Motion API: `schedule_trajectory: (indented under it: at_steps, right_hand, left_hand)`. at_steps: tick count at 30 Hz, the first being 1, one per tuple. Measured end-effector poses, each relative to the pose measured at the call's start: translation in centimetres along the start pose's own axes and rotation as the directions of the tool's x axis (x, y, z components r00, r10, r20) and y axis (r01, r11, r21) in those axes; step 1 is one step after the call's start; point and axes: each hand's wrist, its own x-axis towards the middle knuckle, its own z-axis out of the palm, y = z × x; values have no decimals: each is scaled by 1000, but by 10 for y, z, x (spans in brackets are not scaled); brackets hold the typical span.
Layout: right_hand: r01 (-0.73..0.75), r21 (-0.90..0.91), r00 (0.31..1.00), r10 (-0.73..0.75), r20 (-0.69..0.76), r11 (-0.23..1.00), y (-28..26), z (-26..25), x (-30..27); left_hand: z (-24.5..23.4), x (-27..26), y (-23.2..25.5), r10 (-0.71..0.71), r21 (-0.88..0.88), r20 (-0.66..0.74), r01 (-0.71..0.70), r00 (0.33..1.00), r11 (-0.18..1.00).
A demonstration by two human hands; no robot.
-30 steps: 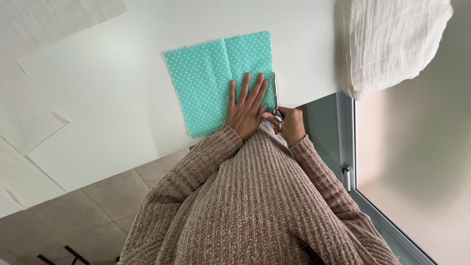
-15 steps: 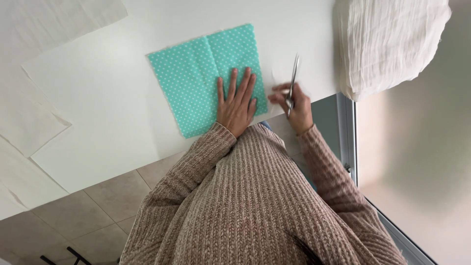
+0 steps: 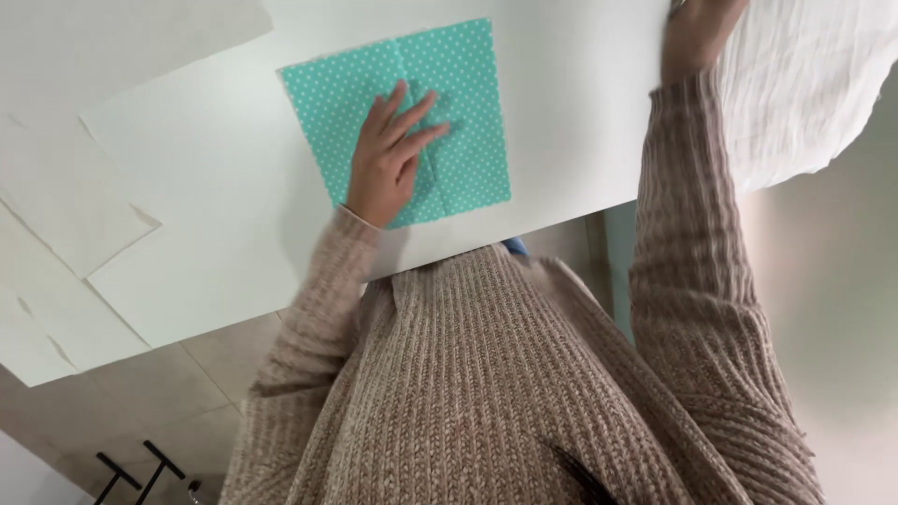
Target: Cutting fabric into rectangular pieces using scissors.
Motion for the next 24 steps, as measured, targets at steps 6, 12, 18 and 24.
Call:
schedule_trajectory:
  at_steps: [6,12,18,24]
  right_hand:
    - [-15,-112,998,23,64,994,-25,11,-52]
    - [-469,-109,883,466,-55,876,-54,14,-162]
    - [-513,-65,853,500,-147,856,-42,4,-226]
    - [-538,42,839,539,-75,842,-22,8,-258]
  left_hand:
    - [15,20,-11,208,213,408,-315,889,925]
    - [56,41,3,220,276,336,-319,916,907]
    - [85,46,10,364,195,343,-445,866,874]
    - [109,20,21,376,235,292,-447,879,863]
